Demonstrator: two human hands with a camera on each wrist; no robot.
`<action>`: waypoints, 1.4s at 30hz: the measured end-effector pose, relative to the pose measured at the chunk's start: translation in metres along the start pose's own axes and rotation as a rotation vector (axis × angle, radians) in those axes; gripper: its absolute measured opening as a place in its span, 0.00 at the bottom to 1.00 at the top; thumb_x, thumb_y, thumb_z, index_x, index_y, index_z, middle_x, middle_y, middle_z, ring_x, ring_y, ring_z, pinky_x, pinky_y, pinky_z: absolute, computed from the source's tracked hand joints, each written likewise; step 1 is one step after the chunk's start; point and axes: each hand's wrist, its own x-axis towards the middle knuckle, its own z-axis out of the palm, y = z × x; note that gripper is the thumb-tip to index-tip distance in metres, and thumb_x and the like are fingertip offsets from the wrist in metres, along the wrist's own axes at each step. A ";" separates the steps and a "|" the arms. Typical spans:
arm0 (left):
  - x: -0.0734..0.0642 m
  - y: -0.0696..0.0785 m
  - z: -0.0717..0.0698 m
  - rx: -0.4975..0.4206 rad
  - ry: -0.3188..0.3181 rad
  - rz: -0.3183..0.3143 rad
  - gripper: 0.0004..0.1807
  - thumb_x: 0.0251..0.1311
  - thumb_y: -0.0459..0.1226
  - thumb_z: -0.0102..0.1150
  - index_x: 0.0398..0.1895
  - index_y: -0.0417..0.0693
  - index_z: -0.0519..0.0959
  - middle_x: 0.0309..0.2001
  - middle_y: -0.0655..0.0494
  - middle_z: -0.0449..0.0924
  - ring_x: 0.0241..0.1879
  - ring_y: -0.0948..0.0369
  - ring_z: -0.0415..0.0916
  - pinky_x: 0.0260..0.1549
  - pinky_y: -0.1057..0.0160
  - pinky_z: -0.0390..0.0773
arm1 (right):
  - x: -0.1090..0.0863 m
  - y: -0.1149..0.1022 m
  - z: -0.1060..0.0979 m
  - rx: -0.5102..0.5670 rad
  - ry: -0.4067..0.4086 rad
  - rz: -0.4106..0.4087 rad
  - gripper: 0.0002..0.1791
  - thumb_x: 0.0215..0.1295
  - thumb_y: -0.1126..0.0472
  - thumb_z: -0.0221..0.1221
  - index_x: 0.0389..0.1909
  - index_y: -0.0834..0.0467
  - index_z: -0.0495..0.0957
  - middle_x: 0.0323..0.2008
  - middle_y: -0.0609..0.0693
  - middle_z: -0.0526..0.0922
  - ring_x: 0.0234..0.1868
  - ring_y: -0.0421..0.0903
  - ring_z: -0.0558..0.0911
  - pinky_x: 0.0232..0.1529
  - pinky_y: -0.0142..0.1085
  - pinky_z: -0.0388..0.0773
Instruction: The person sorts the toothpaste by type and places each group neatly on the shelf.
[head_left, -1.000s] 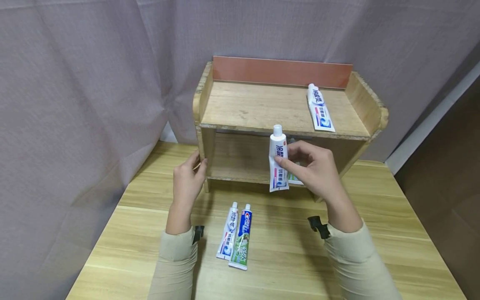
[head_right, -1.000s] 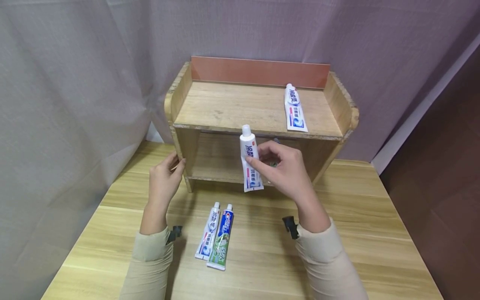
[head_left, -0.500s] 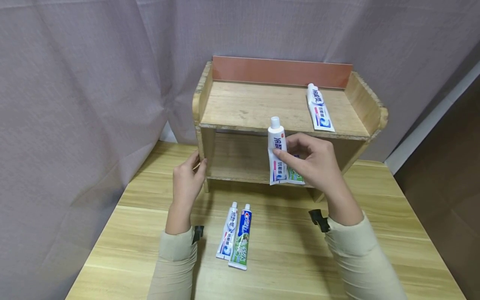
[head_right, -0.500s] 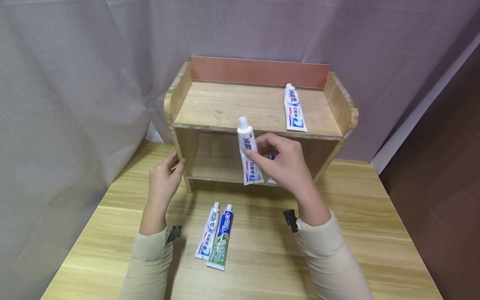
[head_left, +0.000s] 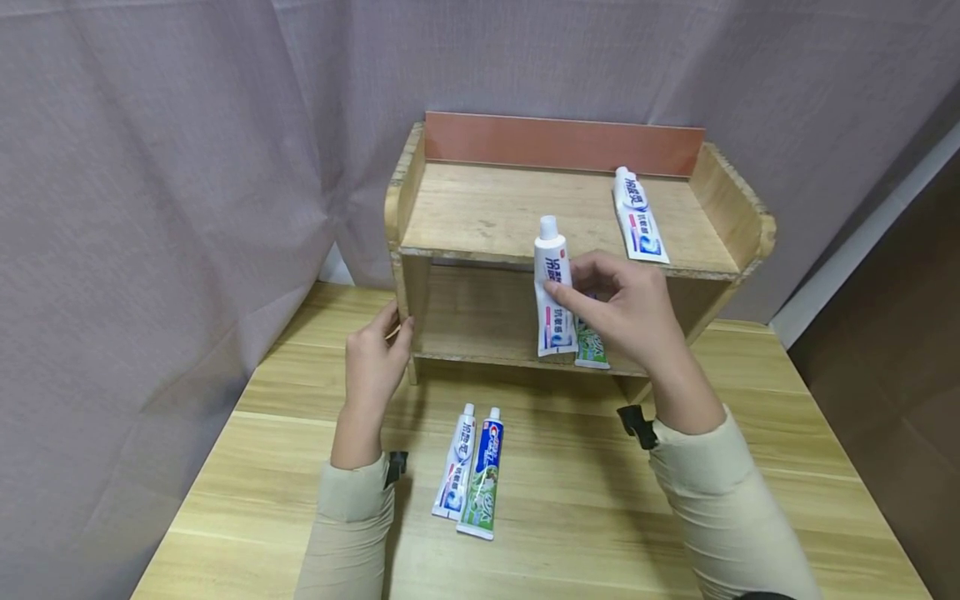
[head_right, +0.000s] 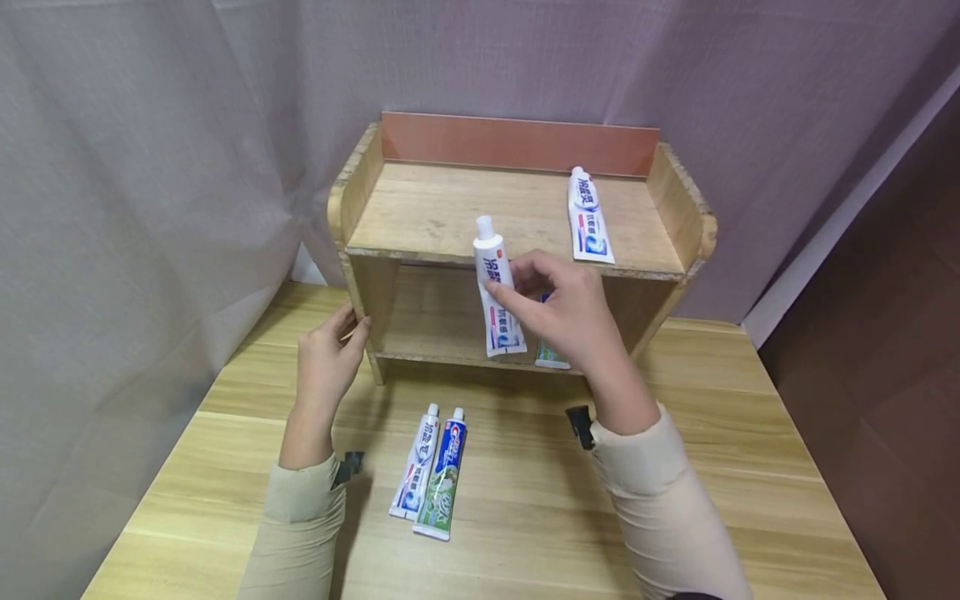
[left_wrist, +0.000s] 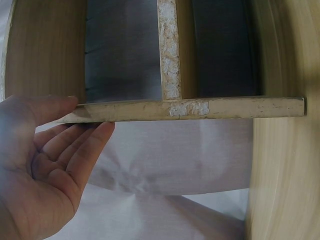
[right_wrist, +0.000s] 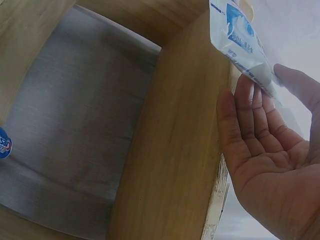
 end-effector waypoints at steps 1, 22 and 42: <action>0.000 0.000 0.000 -0.002 0.000 -0.001 0.17 0.67 0.31 0.61 0.58 0.38 0.81 0.51 0.39 0.84 0.51 0.48 0.84 0.46 0.67 0.86 | 0.000 0.000 0.000 -0.003 -0.003 0.007 0.10 0.61 0.57 0.72 0.36 0.58 0.85 0.31 0.45 0.87 0.28 0.41 0.83 0.27 0.27 0.84; 0.000 0.001 -0.001 0.023 0.000 -0.009 0.18 0.68 0.33 0.61 0.59 0.38 0.80 0.50 0.39 0.84 0.50 0.48 0.84 0.45 0.65 0.87 | 0.014 -0.008 -0.002 0.018 0.007 0.042 0.11 0.62 0.55 0.71 0.37 0.59 0.86 0.32 0.46 0.88 0.30 0.41 0.84 0.30 0.25 0.84; 0.001 0.000 -0.001 0.013 -0.001 -0.003 0.18 0.67 0.32 0.61 0.59 0.37 0.80 0.51 0.38 0.83 0.50 0.48 0.84 0.45 0.67 0.86 | 0.031 -0.012 -0.006 -0.006 0.004 0.058 0.12 0.62 0.54 0.70 0.37 0.59 0.85 0.32 0.49 0.88 0.30 0.41 0.85 0.30 0.24 0.84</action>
